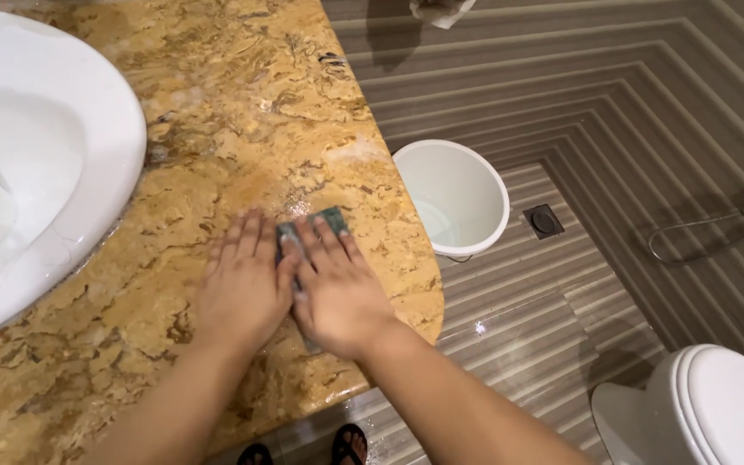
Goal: The person cleans a bathroom counter and sink by scrubbing the stone surface with a sponge. They move a plastic pitcher and scrub the faucet, the rim of the sink, and the surrounding wall tiles.
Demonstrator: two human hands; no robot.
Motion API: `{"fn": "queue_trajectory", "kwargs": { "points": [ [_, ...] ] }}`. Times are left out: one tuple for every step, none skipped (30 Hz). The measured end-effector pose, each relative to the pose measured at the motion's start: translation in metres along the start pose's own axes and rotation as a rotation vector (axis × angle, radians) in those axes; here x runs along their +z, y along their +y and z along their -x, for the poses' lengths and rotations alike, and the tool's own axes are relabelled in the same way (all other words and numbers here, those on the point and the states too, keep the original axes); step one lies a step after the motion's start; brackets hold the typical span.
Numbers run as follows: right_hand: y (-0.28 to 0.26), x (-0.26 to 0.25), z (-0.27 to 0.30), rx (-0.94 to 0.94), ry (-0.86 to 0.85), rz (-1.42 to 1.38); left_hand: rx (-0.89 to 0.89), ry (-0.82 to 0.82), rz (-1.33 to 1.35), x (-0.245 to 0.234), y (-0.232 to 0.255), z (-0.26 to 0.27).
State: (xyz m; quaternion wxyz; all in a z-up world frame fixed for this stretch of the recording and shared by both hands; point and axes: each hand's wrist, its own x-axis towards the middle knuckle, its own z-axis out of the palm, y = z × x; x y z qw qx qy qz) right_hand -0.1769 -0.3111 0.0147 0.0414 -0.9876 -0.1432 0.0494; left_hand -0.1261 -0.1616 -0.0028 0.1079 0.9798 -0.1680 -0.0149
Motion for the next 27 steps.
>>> {"fn": "queue_trajectory", "kwargs": {
  "points": [
    [0.002,-0.001,0.009,-0.020,-0.026,-0.031,0.005,0.007,0.015,0.003,0.004,0.000],
    [0.007,-0.002,0.015,-0.020,0.006,-0.046,0.011,0.015,0.032,0.006,0.008,0.000],
    [0.013,-0.004,0.019,-0.020,0.038,-0.060,0.017,0.023,0.049,0.008,0.012,0.000],
    [0.016,-0.005,0.019,-0.023,0.075,-0.076,0.026,0.033,0.024,0.009,0.013,0.001],
    [0.019,-0.006,0.017,0.027,0.087,-0.091,0.036,0.044,-0.001,0.010,0.015,0.002],
    [0.026,-0.008,0.014,0.086,0.094,-0.103,0.052,0.050,-0.020,0.012,0.019,0.004],
    [0.033,-0.011,0.011,0.144,0.101,-0.115,0.060,0.053,-0.026,0.013,0.019,0.006],
    [0.042,-0.014,0.007,0.208,0.073,-0.108,0.068,0.060,-0.028,0.012,0.018,0.006],
    [0.049,-0.017,0.001,0.272,0.045,-0.100,0.077,0.068,-0.030,0.013,0.018,0.006],
    [0.050,-0.017,-0.002,0.330,0.012,-0.101,0.075,0.063,-0.040,0.013,0.018,0.007],
    [0.050,-0.016,-0.003,0.342,0.011,-0.110,0.074,0.058,-0.050,0.013,0.017,0.007],
    [0.050,-0.015,-0.004,0.357,0.011,-0.117,0.075,0.053,-0.059,0.014,0.017,0.006],
    [0.049,-0.012,-0.005,0.372,0.011,-0.125,0.076,0.065,-0.062,0.015,0.016,0.007],
    [0.046,-0.009,-0.001,0.312,0.075,-0.085,0.081,0.079,-0.061,0.016,0.017,0.006],
    [0.040,-0.004,0.006,0.252,0.139,-0.046,0.086,0.093,-0.060,0.017,0.019,0.004],
    [0.035,-0.001,0.014,0.187,0.204,-0.007,0.090,0.102,-0.056,0.019,0.020,0.003],
    [0.030,0.001,0.024,0.172,0.196,-0.047,0.095,0.111,-0.052,0.020,0.022,0.001],
    [0.022,0.003,0.036,0.158,0.188,-0.092,0.099,0.118,-0.052,0.021,0.023,0.001],
    [0.016,0.003,0.044,0.143,0.180,-0.136,0.110,0.125,-0.051,0.022,0.025,0.000],
    [0.013,0.002,0.049,0.156,0.207,-0.168,0.123,0.131,-0.048,0.023,0.028,-0.002],
    [0.011,0.002,0.053,0.168,0.235,-0.199,0.137,0.138,-0.045,0.024,0.031,-0.004],
    [0.010,0.002,0.054,0.183,0.260,-0.232,0.141,0.127,-0.043,0.025,0.032,-0.004],
    [0.012,0.002,0.053,0.204,0.269,-0.210,0.146,0.117,-0.041,0.025,0.032,-0.005],
    [0.014,0.002,0.048,0.215,0.281,-0.188,0.143,0.113,-0.043,0.024,0.031,-0.006],
    [0.016,0.002,0.042,0.226,0.293,-0.166,0.139,0.118,-0.034,0.024,0.031,-0.009],
    [0.021,0.001,0.034,0.250,0.287,-0.160,0.138,0.122,-0.024,0.024,0.032,-0.010],
    [0.027,-0.001,0.023,0.274,0.282,-0.153,0.136,0.125,-0.014,0.023,0.033,-0.012]
  ]
}}
